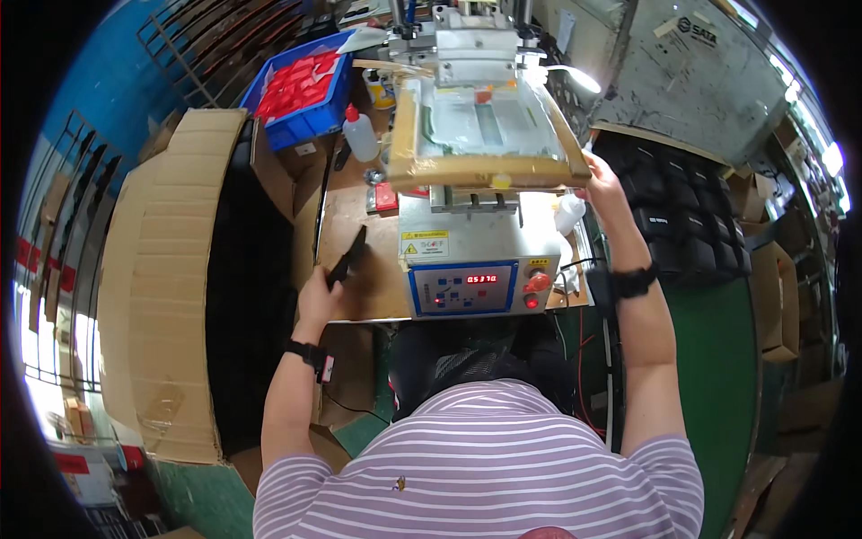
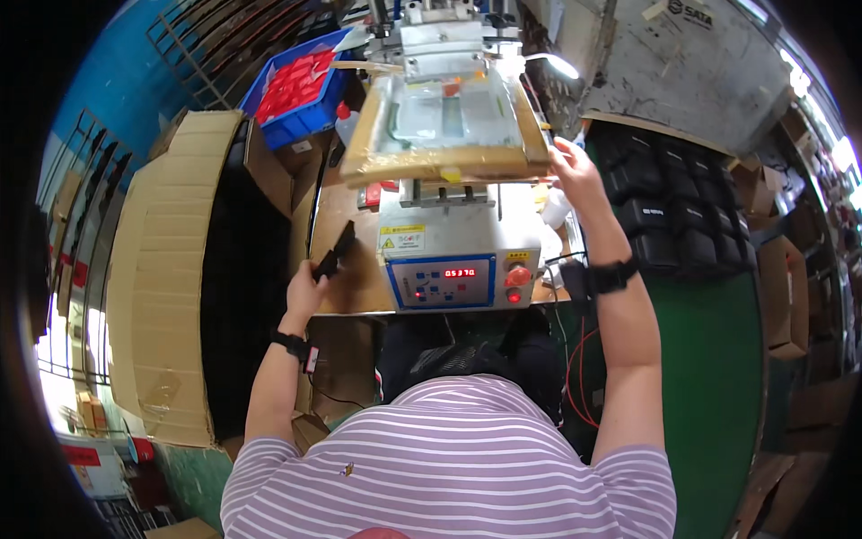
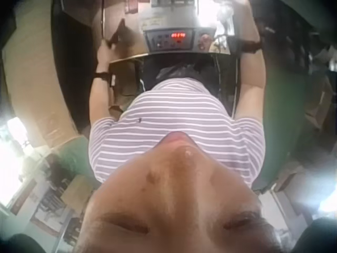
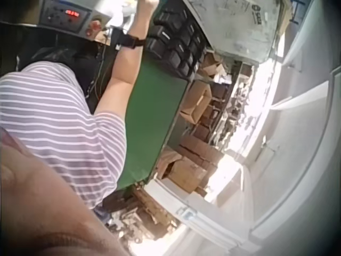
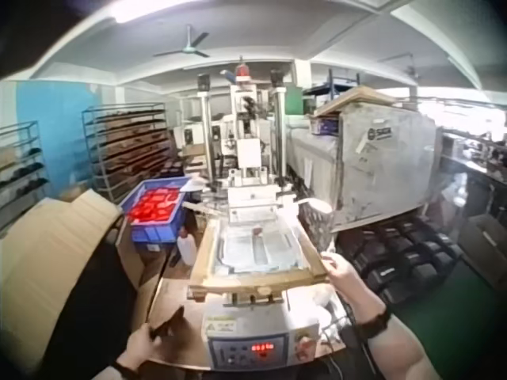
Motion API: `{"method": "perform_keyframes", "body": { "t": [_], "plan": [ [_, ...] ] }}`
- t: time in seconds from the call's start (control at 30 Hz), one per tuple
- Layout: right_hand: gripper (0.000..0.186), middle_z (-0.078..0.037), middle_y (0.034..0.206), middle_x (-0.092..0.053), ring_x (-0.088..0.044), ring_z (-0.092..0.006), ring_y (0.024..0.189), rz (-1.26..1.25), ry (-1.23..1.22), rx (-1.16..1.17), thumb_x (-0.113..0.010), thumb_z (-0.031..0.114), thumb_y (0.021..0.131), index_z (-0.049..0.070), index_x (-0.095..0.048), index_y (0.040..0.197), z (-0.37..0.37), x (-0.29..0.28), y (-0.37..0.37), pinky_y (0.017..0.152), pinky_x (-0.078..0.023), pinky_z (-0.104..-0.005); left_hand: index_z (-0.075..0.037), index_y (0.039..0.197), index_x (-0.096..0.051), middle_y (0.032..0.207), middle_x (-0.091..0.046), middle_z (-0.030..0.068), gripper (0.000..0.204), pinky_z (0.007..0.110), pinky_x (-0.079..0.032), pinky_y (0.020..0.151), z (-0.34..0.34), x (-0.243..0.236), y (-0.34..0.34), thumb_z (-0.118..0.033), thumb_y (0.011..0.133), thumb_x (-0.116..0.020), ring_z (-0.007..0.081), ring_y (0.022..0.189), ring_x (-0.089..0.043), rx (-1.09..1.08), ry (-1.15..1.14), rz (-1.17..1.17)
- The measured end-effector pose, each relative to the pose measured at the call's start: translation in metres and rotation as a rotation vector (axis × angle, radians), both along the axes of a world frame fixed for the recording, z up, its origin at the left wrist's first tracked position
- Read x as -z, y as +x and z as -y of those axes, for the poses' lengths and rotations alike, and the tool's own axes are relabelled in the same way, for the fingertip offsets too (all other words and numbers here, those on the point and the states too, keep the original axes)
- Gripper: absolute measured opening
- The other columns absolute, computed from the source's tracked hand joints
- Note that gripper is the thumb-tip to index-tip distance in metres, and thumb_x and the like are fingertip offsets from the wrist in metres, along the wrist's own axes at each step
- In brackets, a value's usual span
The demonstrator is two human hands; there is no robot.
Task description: Operate a hot-stamping machine to process black padded components.
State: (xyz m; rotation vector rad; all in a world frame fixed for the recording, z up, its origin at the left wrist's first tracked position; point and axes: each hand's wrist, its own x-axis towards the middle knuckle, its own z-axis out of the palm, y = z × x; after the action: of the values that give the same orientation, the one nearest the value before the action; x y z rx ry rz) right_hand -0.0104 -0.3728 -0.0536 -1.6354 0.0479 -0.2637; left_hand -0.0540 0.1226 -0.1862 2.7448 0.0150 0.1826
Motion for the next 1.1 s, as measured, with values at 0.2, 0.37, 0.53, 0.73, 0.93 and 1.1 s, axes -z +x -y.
{"method": "perform_keyframes", "body": {
  "t": [0.2, 0.37, 0.53, 0.73, 0.93, 1.1],
  "plan": [
    [0.041, -0.015, 0.089, -0.062, -0.06, -0.0328, 0.081, 0.448, -1.171, 0.296, -0.061, 0.024, 0.081, 0.004, -0.052, 0.115, 0.004, 0.021, 0.065, 0.074, -0.047, -0.0376, -0.001, 0.099, -0.054, 0.076, -0.058, 0.0083, 0.023, 0.028, -0.045, 0.059, -0.018, -0.003, 0.02, -0.016, 0.083, -0.061, 0.0153, 0.066, -0.056, -0.041, -0.538, 0.134],
    [0.052, -0.013, 0.083, -0.062, -0.059, -0.0174, 0.058, 0.081, -0.471, 0.232, -0.07, 0.029, 0.075, -0.003, -0.051, 0.111, -0.036, -0.049, 0.008, 0.052, -0.048, -0.0282, -0.007, 0.106, -0.053, 0.089, -0.057, 0.0, 0.023, 0.019, -0.041, 0.052, -0.029, -0.012, 0.018, -0.02, 0.087, -0.058, 0.0061, 0.072, -0.053, -0.111, -0.781, 0.012],
    [0.064, -0.012, 0.1, -0.053, -0.059, -0.016, 0.078, 0.109, 0.195, 0.038, -0.066, 0.008, 0.075, 0.001, -0.037, 0.132, 0.01, -0.027, -0.042, 0.062, -0.055, -0.0275, -0.006, 0.107, -0.053, 0.09, -0.057, -0.0011, 0.023, 0.017, -0.04, 0.055, -0.029, -0.04, 0.012, -0.02, 0.089, -0.055, 0.0037, 0.073, -0.051, -0.075, -0.867, 0.017],
    [0.058, -0.01, 0.1, -0.055, -0.058, -0.0187, 0.09, 0.233, 0.61, 0.459, -0.06, 0.003, 0.081, 0.002, -0.034, 0.132, 0.098, 0.03, -0.118, 0.074, -0.054, -0.032, -0.008, 0.106, -0.053, 0.09, -0.055, -0.0039, 0.021, 0.017, -0.04, 0.059, -0.034, -0.073, 0.006, -0.023, 0.09, -0.055, 0.0024, 0.074, -0.05, -0.125, -1.017, 0.053],
    [0.06, -0.013, 0.098, -0.053, -0.062, -0.0237, 0.08, 0.105, 0.843, 0.592, -0.054, -0.003, 0.081, -0.001, -0.027, 0.134, 0.189, 0.137, -0.142, 0.07, -0.054, -0.0345, -0.009, 0.111, -0.054, 0.096, -0.058, -0.002, 0.023, 0.02, -0.043, 0.065, 0.007, -0.133, 0.011, -0.019, 0.09, -0.055, 0.0066, 0.08, -0.055, 0.009, -1.236, 0.039],
    [0.071, -0.018, 0.098, -0.052, -0.061, -0.0279, 0.082, -0.003, 0.73, 0.662, -0.054, -0.001, 0.081, -0.002, -0.013, 0.138, 0.174, 0.127, -0.147, 0.069, -0.053, -0.0351, -0.004, 0.114, -0.053, 0.103, -0.06, 0.0025, 0.027, 0.023, -0.045, 0.069, 0.065, -0.181, 0.02, -0.016, 0.091, -0.052, 0.0111, 0.088, -0.059, 0.182, -1.412, -0.092]
  ]
}}
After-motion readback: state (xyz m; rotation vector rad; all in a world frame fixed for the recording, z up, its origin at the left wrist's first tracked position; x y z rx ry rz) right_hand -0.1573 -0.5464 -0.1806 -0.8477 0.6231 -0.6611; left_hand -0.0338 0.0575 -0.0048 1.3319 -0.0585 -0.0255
